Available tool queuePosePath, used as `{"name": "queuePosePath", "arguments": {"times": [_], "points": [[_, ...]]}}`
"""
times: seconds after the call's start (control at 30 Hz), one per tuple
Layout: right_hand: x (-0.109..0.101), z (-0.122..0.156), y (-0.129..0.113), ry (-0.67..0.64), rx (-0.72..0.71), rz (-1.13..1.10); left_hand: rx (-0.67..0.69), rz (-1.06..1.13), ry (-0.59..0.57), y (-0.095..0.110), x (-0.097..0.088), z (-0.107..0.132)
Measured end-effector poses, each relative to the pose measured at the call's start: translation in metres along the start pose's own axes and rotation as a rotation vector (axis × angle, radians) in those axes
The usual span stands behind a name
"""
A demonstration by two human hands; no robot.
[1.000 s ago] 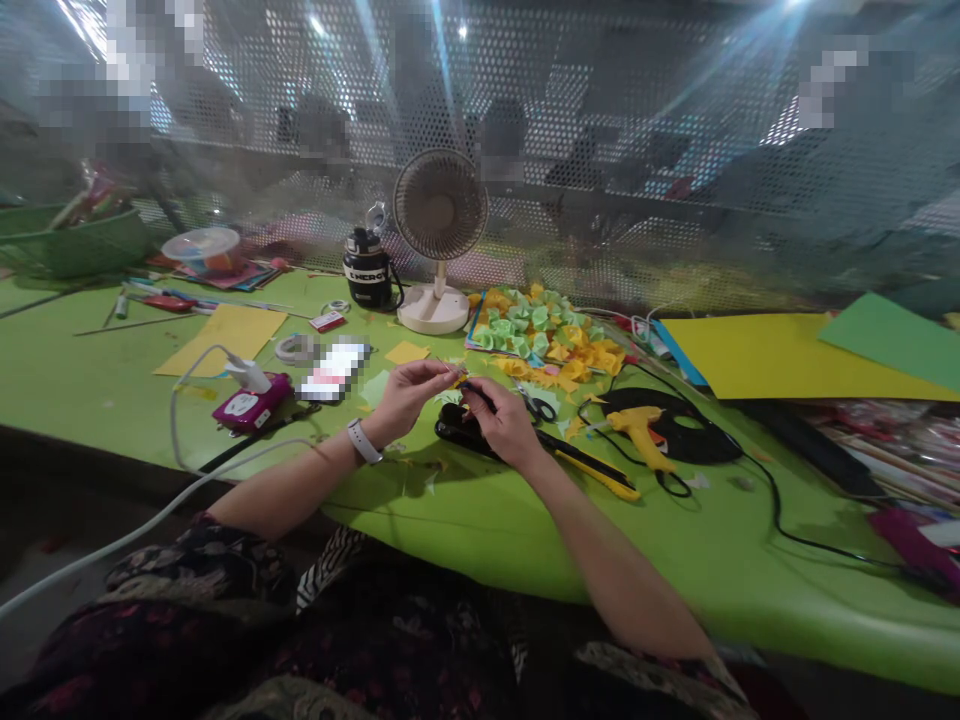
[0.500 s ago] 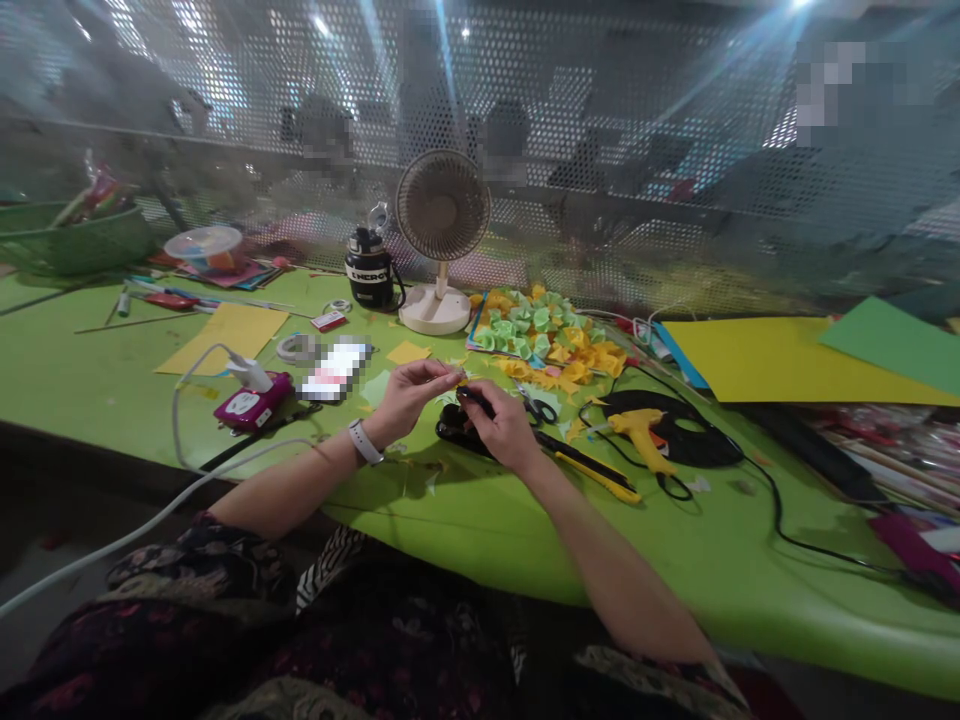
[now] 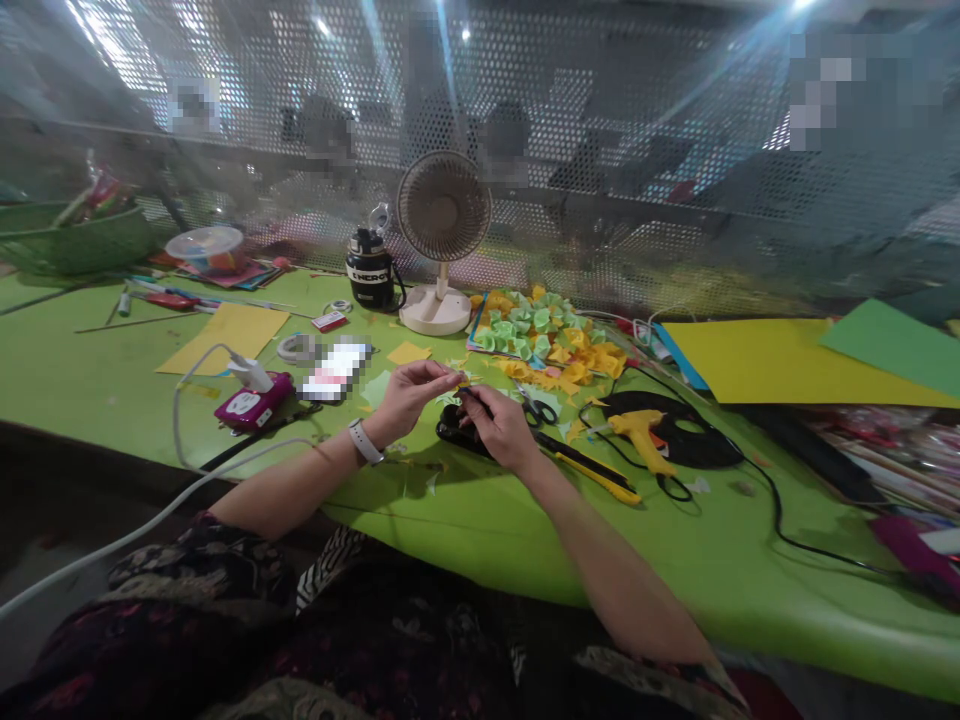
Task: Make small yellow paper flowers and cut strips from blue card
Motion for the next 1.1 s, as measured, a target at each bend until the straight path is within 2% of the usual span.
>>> {"name": "queuePosePath", "arguments": {"times": [0.27,0.47,0.7,0.83,0.9,1.1], "points": [[-0.002,0.0,0.001,0.165,-0.126,0.235,-0.008,0.009,0.069,0.003,0.0,-0.001],[-0.006,0.001,0.003,0.241,-0.07,0.319,0.007,-0.008,0.077,0.005,0.001,-0.001],[-0.009,-0.001,0.001,0.174,-0.038,0.208,0.015,0.029,0.088,0.007,0.002,-0.002],[-0.012,-0.003,-0.002,0.023,0.012,0.039,0.015,0.013,0.102,0.008,0.0,-0.003],[-0.013,-0.004,-0.003,-0.012,0.018,0.014,0.01,0.007,0.096,0.007,-0.001,-0.004],[-0.011,-0.004,-0.003,0.079,0.032,0.075,0.043,0.015,0.059,0.006,-0.003,-0.004]]}}
Point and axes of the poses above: each hand's wrist, its own z-axis away from the middle knuckle, its own x-axis out of the palm, y = z × x, the point moved 1 cm from there along -z, towards the middle knuckle, and after that the axes turned 11 degrees about z, right-handed, at the moved point
